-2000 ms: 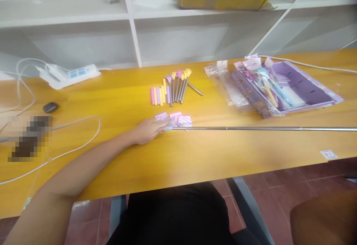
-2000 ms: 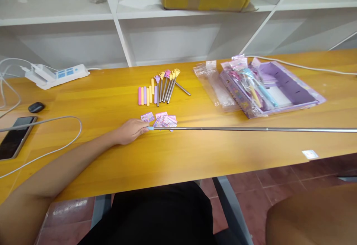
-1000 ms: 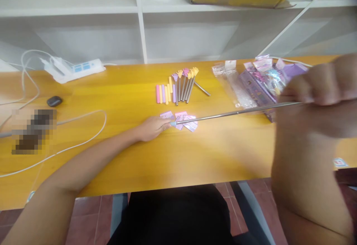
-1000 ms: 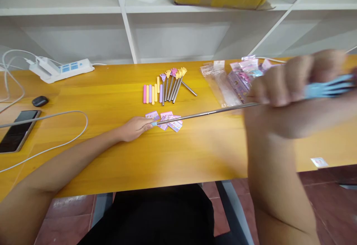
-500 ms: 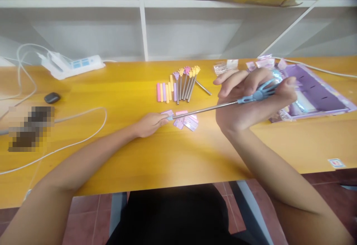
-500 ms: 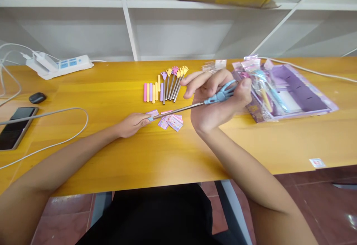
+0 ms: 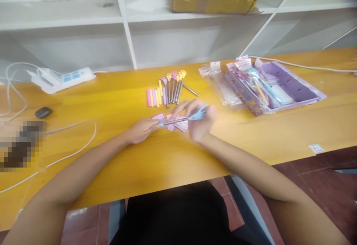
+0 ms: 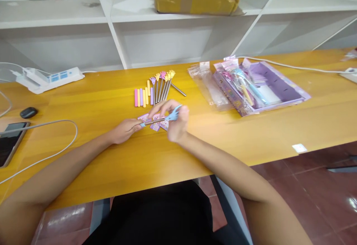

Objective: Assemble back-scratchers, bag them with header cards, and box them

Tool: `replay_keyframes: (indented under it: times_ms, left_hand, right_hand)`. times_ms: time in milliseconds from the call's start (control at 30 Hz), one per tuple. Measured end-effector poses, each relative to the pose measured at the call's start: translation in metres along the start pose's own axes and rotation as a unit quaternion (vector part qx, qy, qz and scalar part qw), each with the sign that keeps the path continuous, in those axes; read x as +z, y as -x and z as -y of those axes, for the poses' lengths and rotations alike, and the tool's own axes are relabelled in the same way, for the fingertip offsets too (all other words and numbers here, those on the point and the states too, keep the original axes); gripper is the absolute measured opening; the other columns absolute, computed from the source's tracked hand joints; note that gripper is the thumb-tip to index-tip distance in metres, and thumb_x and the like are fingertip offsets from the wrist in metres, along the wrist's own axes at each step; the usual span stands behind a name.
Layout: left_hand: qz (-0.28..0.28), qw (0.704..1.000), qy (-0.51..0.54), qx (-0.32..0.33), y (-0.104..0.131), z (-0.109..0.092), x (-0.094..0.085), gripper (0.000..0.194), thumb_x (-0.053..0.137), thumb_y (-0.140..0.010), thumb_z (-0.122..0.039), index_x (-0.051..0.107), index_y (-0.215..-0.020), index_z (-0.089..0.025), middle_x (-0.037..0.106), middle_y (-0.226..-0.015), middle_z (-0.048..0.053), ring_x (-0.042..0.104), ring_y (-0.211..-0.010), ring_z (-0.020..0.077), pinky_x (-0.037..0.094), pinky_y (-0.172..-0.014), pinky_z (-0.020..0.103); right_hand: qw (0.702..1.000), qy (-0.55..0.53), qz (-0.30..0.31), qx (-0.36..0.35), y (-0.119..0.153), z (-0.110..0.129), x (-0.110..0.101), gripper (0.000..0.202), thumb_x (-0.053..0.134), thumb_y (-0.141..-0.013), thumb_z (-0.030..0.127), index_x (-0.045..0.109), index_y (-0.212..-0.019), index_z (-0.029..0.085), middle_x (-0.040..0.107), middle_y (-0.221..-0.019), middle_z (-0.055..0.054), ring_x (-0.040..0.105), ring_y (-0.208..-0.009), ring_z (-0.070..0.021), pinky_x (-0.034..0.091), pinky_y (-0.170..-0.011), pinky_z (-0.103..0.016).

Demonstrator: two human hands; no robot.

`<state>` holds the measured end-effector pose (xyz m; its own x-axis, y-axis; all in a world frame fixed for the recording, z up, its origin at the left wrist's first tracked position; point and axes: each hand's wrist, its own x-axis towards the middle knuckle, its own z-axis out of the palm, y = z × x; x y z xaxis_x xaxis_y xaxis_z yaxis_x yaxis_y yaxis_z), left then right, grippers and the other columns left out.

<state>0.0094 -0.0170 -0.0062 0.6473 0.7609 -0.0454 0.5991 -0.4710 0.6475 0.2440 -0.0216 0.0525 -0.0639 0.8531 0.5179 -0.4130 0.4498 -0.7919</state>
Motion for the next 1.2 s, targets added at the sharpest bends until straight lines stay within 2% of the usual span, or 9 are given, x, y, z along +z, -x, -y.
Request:
replay_keyframes:
  times_ms: [67,133,233,300,433,700,833,1200]
  left_hand:
    - [0.005,1.000,-0.012,0.014,0.000,-0.001,0.000,0.076,0.019,-0.112,-0.069,0.073,-0.135,-0.022,0.079,-0.120,0.013,0.072,-0.104,0.0295,0.053,-0.099,0.040]
    - [0.008,0.999,-0.026,0.019,0.001,-0.001,0.000,0.076,0.017,-0.113,-0.068,0.075,-0.131,-0.021,0.079,-0.118,0.014,0.072,-0.104,0.0298,0.053,-0.099,0.040]
    - [0.010,0.999,-0.044,0.018,0.000,-0.003,0.001,0.072,0.018,-0.114,-0.064,0.070,-0.140,-0.022,0.077,-0.130,0.015,0.072,-0.113,0.0309,0.052,-0.102,0.042]
    - [0.012,0.998,-0.061,0.015,-0.001,-0.003,0.002,0.068,0.018,-0.115,-0.061,0.067,-0.145,-0.024,0.076,-0.134,0.014,0.072,-0.114,0.0307,0.052,-0.102,0.041]
    - [0.012,0.995,-0.098,0.006,-0.002,-0.004,0.003,0.067,0.018,-0.116,-0.058,0.067,-0.143,-0.022,0.078,-0.121,0.014,0.073,-0.103,0.0294,0.053,-0.093,0.040]
    - [0.011,0.991,-0.131,0.011,-0.002,-0.006,0.003,0.057,0.024,-0.116,-0.052,0.069,-0.133,-0.021,0.078,-0.110,0.012,0.072,-0.097,0.0274,0.054,-0.091,0.039]
    - [0.019,0.989,-0.145,0.004,-0.003,-0.010,0.002,0.062,0.021,-0.116,-0.055,0.069,-0.133,-0.021,0.077,-0.107,0.012,0.072,-0.094,0.0276,0.054,-0.087,0.039]
    - [0.002,0.989,-0.145,0.020,-0.003,-0.010,0.003,0.062,0.020,-0.116,-0.055,0.070,-0.137,-0.024,0.078,-0.105,0.010,0.071,-0.090,0.0257,0.052,-0.083,0.036]
  right_hand:
    - [0.998,-0.021,0.028,0.051,0.018,-0.019,0.004,0.075,0.036,-0.098,0.090,0.054,-0.070,0.024,0.069,-0.066,-0.007,0.060,-0.058,-0.0208,0.048,-0.060,-0.036]
    - [0.996,-0.042,0.035,0.072,0.029,-0.033,0.003,0.072,0.038,-0.099,0.088,0.057,-0.072,0.023,0.071,-0.070,-0.008,0.059,-0.058,-0.0200,0.045,-0.058,-0.034]
    - [0.993,-0.058,0.042,0.098,0.031,-0.041,-0.007,0.070,0.043,-0.099,0.087,0.060,-0.075,0.023,0.072,-0.072,-0.008,0.060,-0.060,-0.0205,0.048,-0.061,-0.035]
    - [0.991,-0.061,0.034,0.113,0.027,-0.041,-0.012,0.072,0.043,-0.099,0.087,0.061,-0.073,0.023,0.070,-0.069,-0.008,0.062,-0.061,-0.0215,0.051,-0.064,-0.037]
    - [0.990,-0.049,0.023,0.129,0.020,-0.039,-0.015,0.078,0.039,-0.099,0.090,0.063,-0.069,0.023,0.064,-0.063,-0.008,0.066,-0.068,-0.0247,0.055,-0.068,-0.039]
    - [0.987,-0.032,0.039,0.155,0.022,-0.037,-0.017,0.084,0.030,-0.098,0.093,0.062,-0.065,0.022,0.059,-0.063,-0.009,0.063,-0.069,-0.0237,0.052,-0.069,-0.039]
    - [0.982,-0.044,0.058,0.172,0.022,-0.040,-0.020,0.083,0.032,-0.098,0.093,0.063,-0.066,0.022,0.060,-0.066,-0.008,0.062,-0.070,-0.0230,0.049,-0.065,-0.037]
    - [0.980,-0.054,0.072,0.176,0.019,-0.039,-0.020,0.084,0.031,-0.098,0.093,0.062,-0.065,0.023,0.055,-0.063,-0.007,0.063,-0.077,-0.0242,0.051,-0.073,-0.039]
